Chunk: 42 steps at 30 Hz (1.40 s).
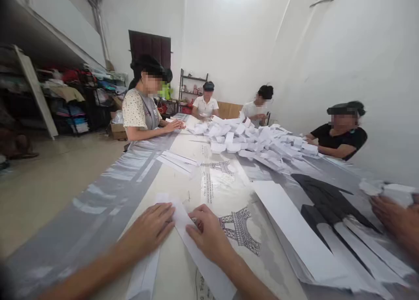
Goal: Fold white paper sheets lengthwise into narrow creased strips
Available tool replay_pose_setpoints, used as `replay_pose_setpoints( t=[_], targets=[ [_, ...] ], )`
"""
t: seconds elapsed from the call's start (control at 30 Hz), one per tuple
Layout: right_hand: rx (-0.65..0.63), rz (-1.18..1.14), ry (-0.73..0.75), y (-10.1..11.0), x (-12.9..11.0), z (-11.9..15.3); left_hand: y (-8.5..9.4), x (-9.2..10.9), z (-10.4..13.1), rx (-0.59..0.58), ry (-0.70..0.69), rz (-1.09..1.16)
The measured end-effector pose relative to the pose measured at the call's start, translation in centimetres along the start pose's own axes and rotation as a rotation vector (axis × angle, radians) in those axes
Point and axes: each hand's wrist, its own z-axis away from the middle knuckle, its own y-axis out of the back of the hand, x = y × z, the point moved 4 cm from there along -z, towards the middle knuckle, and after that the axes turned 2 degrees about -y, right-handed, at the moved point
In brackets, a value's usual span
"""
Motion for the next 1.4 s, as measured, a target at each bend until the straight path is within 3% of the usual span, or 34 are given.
replay_pose_setpoints(
  t=[0.3,0.63,0.8,0.93,1.13,1.3,1.4],
  targets=[
    [-0.118,-0.247,-0.127,0.4,-0.2,-0.2,0.1,-0.1,-0.2,0.059,-0.025,0.057],
    [-0.105,-0.137,-0.141,0.9,0.3,-0.2,0.9,1.2,-0.3,0.038,-0.092,-0.054],
    [0.001,0.053,-0.154,0.6,0.8,-0.1,1.2,3.2,-0.1,0.023,-0.203,-0.123],
    [0.028,0.077,-0.123,0.7,1.0,-0.1,1.3,3.3,0.0,-0.014,-0.214,-0.098],
    [-0.213,-0.046,-0.169,1.2,0.8,0.4,0.6,2.5,0.0,-0.011,-0.122,-0.142],
    [-0.108,0.154,-0.044,1.1,-0.1,0.4,0.2,2.5,0.1,0.004,-0.077,-0.155],
    [-0.102,0.1,0.04,0.7,-0.8,0.4,0.4,2.6,0.1,-0.007,-0.084,-0.15]
  ],
)
